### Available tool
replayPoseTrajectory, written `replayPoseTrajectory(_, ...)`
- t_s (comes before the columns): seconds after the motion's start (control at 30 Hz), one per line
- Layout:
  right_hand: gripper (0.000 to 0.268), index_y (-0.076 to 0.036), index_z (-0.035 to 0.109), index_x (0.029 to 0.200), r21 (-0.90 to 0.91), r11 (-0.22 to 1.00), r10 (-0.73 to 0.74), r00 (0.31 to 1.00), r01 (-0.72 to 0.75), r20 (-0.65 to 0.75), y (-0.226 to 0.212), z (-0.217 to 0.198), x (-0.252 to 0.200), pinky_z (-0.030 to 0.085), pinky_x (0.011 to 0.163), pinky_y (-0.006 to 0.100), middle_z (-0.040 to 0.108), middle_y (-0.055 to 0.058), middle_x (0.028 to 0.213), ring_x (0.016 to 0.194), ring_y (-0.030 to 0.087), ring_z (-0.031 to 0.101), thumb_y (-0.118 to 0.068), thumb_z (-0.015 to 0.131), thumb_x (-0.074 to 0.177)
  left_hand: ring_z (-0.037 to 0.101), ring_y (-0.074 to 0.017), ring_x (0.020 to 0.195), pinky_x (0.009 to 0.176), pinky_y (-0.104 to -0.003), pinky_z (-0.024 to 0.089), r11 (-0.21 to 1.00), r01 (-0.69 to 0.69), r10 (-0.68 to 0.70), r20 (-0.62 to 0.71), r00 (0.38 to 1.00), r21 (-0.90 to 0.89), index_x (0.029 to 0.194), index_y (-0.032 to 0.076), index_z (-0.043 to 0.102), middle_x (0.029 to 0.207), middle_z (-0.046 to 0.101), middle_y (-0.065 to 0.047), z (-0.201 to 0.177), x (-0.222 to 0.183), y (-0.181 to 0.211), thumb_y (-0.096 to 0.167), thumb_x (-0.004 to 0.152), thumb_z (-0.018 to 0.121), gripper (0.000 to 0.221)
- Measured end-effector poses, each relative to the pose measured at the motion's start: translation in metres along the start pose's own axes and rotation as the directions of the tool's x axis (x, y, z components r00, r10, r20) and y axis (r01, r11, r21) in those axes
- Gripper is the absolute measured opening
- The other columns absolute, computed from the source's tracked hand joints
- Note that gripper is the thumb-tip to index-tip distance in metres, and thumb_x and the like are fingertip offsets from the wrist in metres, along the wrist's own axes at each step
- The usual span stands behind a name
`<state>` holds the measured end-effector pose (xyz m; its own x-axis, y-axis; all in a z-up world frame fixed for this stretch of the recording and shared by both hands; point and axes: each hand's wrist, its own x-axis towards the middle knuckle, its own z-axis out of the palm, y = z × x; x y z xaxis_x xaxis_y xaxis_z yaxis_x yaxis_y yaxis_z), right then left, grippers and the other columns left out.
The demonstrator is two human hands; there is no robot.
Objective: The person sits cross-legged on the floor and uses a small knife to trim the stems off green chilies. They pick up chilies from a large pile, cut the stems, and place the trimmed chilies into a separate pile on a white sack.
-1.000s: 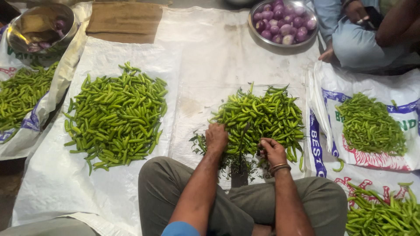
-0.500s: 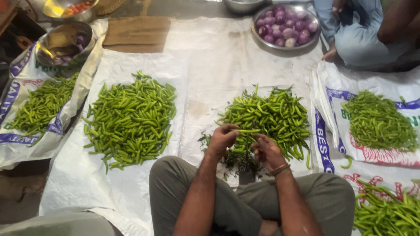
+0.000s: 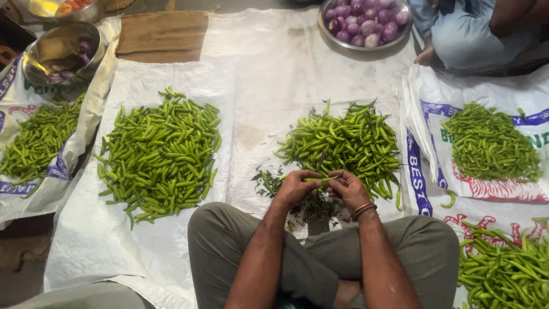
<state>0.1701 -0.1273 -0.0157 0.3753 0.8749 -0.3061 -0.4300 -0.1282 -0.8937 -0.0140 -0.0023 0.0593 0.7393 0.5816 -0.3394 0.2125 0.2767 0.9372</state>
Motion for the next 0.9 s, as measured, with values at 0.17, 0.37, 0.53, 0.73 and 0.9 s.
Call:
replayPoseTrajectory(0.17,0.019,-0.001,0.068,0.11,-0.21,0.977,-0.047,0.996,0.031,-0.071,0.026,-0.004,0.019,0.054,0.056,0.025,0.071,0.007,0.083,0.066,0.013,0.065,-0.013,0.071,0.096,0.062,-0.0107,0.061,0.052,-0.026,0.048,0.994,0.11,-0.109,-0.08,0.991,0.009,0.115,0.003,0.077,0.081,0.074,-0.011,-0.006,0.022,-0.036,0.011,0.092,0.074,0.024)
replayPoseTrajectory(0.37,0.017,-0.005,0.073,0.1,-0.456,0.883,-0.08,0.923,-0.11,-0.377,0.009,-0.007,0.011,0.052,0.054,0.026,0.073,0.007,0.082,0.065,0.012,0.065,-0.016,0.073,0.087,0.067,-0.0144,0.067,0.062,-0.027,0.052,0.925,0.169,0.067,-0.585,0.808,0.34,0.108,0.004,0.082,0.084,0.075,-0.011,-0.024,0.045,-0.057,0.02,0.094,0.074,0.023)
replayPoseTrajectory(0.53,0.026,-0.021,0.067,0.103,0.532,0.725,0.039,0.745,0.437,-0.665,-0.068,-0.062,-0.015,0.047,0.049,0.024,0.074,0.007,0.086,0.06,0.01,0.06,-0.046,0.059,0.097,0.065,-0.019,0.074,0.057,-0.038,0.055,0.89,-0.379,-0.063,-0.894,0.444,-0.251,0.128,0.008,0.054,0.098,0.068,-0.012,-0.077,0.033,-0.004,0.03,0.097,0.067,0.04)
replayPoseTrajectory(0.73,0.014,-0.016,0.07,0.1,0.071,0.997,0.025,0.886,0.009,-0.463,-0.021,-0.007,0.007,0.048,0.05,0.025,0.073,0.002,0.084,0.06,0.01,0.058,-0.029,0.067,0.096,0.069,-0.0199,0.078,0.068,-0.037,0.062,0.993,0.082,-0.022,-0.528,0.849,0.09,0.111,0.013,0.071,0.109,0.073,-0.008,-0.005,0.047,0.011,0.034,0.095,0.065,0.027)
replayPoseTrajectory(0.9,0.018,-0.011,0.074,0.109,-0.104,0.993,0.019,0.962,-0.048,-0.272,0.003,-0.017,0.007,0.047,0.052,0.023,0.072,0.0,0.085,0.063,0.008,0.06,-0.021,0.069,0.095,0.066,-0.0275,0.092,0.082,-0.044,0.057,0.509,0.049,0.37,-0.27,0.889,0.859,0.097,0.009,0.078,0.103,0.074,-0.011,0.013,0.07,-0.008,0.033,0.091,0.074,0.025)
